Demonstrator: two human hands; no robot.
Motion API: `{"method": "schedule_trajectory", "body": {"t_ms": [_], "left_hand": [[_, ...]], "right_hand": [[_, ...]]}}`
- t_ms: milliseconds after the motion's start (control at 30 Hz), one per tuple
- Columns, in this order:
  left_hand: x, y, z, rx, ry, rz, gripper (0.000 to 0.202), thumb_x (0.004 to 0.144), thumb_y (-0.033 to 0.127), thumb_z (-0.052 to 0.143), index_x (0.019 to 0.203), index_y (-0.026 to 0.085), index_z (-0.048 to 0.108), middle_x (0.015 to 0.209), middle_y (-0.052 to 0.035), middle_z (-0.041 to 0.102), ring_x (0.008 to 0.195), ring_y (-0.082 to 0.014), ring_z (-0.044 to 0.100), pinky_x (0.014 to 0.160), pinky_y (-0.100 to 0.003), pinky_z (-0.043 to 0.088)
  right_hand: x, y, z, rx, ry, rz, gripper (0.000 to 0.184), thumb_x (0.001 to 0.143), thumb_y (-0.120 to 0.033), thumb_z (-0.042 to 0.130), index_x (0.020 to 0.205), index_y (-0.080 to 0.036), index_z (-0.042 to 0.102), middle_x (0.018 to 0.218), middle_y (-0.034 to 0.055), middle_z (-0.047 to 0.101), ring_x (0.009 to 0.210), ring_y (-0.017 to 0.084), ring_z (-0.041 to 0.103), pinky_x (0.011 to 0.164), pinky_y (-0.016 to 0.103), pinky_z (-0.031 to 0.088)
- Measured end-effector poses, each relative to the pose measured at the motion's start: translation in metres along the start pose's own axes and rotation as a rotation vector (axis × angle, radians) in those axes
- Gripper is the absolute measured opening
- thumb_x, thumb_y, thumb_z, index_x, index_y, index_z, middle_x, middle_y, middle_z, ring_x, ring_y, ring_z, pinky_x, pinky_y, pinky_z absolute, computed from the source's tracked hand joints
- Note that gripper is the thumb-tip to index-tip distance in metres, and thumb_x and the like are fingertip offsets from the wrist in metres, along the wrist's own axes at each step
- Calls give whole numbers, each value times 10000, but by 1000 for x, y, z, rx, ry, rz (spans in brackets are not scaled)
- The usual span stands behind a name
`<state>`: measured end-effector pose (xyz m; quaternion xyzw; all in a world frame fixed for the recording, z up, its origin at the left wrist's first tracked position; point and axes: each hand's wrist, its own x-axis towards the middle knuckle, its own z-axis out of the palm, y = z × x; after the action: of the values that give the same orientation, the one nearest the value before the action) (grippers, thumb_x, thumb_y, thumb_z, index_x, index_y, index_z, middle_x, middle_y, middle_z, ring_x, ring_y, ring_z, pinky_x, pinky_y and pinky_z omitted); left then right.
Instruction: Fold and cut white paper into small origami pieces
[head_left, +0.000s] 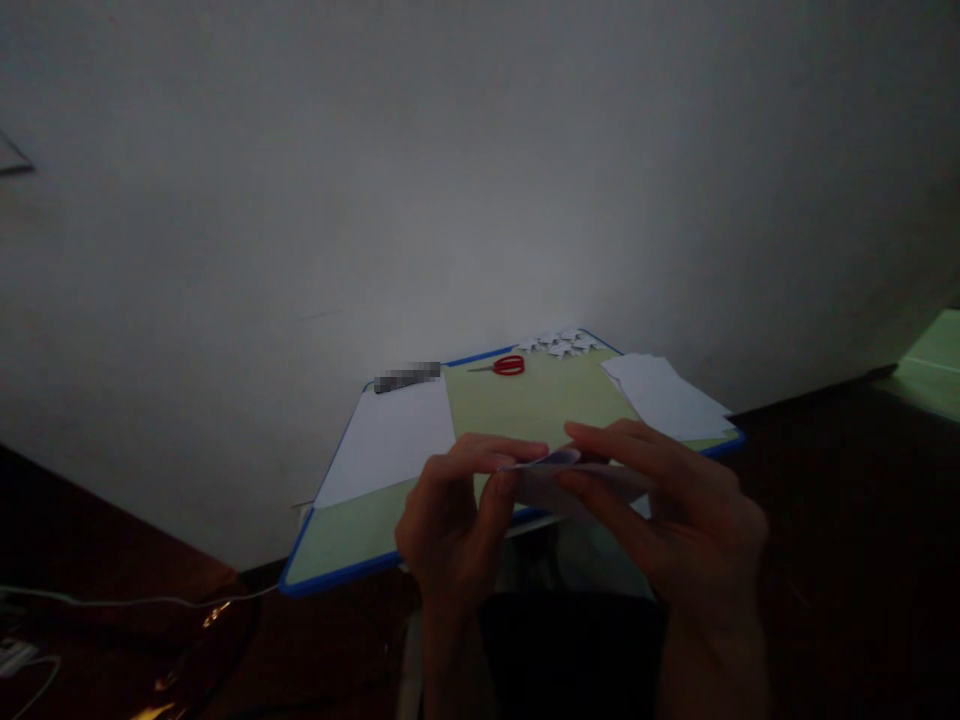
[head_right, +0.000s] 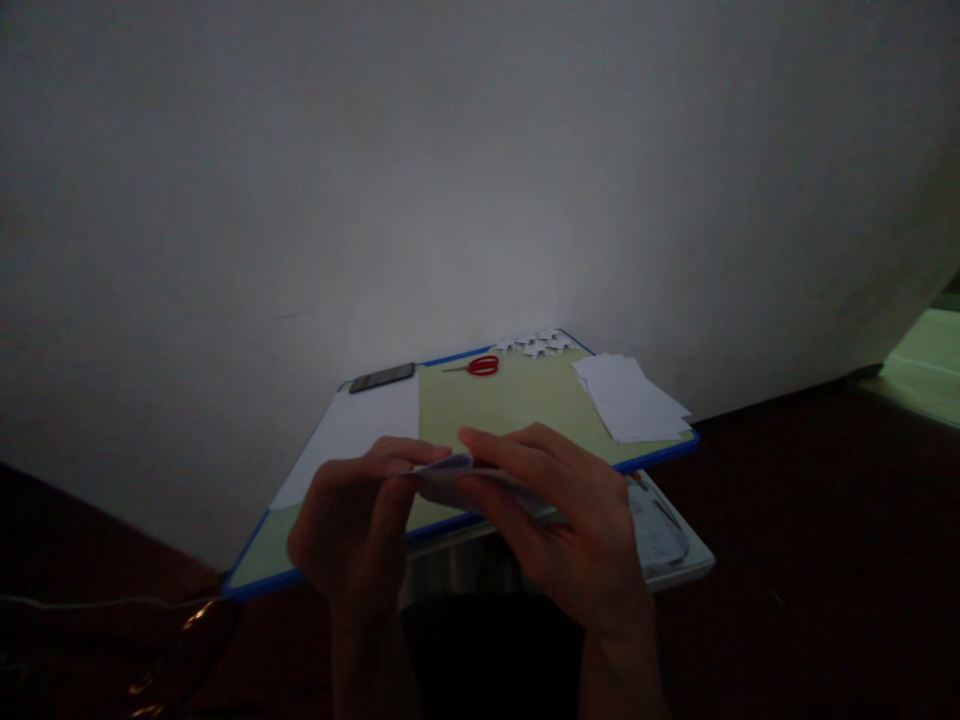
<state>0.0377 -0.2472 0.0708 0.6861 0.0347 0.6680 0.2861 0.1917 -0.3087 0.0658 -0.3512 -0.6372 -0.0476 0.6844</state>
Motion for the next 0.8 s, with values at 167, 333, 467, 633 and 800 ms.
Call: {"method": "schedule_trajectory", "body": {"t_ms": [167, 333, 467, 633, 800], "left_hand": [[-2, 0, 2, 94, 56, 1, 109, 999, 95, 657, 1039, 195, 663, 977, -50, 820, 914, -191, 796, 800, -345, 655], [-4, -3, 3, 101, 80, -2, 118, 999, 91, 654, 1057, 193, 661, 984, -51, 818, 919, -189, 797, 802, -341, 653], [-4, -2, 3, 62, 67, -4, 129, 1000, 78, 651, 1059, 192, 669, 1000, -42, 819, 923, -163, 788, 823, -309, 644], [-5, -2, 2, 86, 66, -12, 147, 993, 58, 649, 1058, 188, 665, 1000, -46, 819, 921, -166, 786, 819, -311, 640], [-6, -2, 0, 97, 39, -21, 163, 985, 51, 658, 1059, 196, 668, 985, -41, 814, 911, -163, 781, 789, -288, 629]], "right_hand": [[-3, 0, -1, -81, -49, -6, 510, 929, -133, 757, 1350, -413, 697, 1079, 2, 791, 870, 184, 761, 709, 335, 667], [-5, 0, -2, -117, -65, -13, 553, 930, -115, 750, 1379, -430, 678, 1066, -2, 785, 856, 179, 753, 705, 332, 663], [-5, 0, -2, -118, -36, -29, 528, 911, -103, 773, 1335, -411, 713, 1075, -7, 784, 854, 164, 747, 720, 321, 661], [-4, 0, -3, -123, -39, -55, 465, 913, -100, 763, 1294, -367, 741, 1042, 4, 789, 838, 167, 750, 692, 318, 659], [-3, -1, -4, -122, -42, -23, 421, 907, -123, 767, 1252, -364, 751, 1046, 15, 803, 838, 199, 767, 689, 357, 667]]}}
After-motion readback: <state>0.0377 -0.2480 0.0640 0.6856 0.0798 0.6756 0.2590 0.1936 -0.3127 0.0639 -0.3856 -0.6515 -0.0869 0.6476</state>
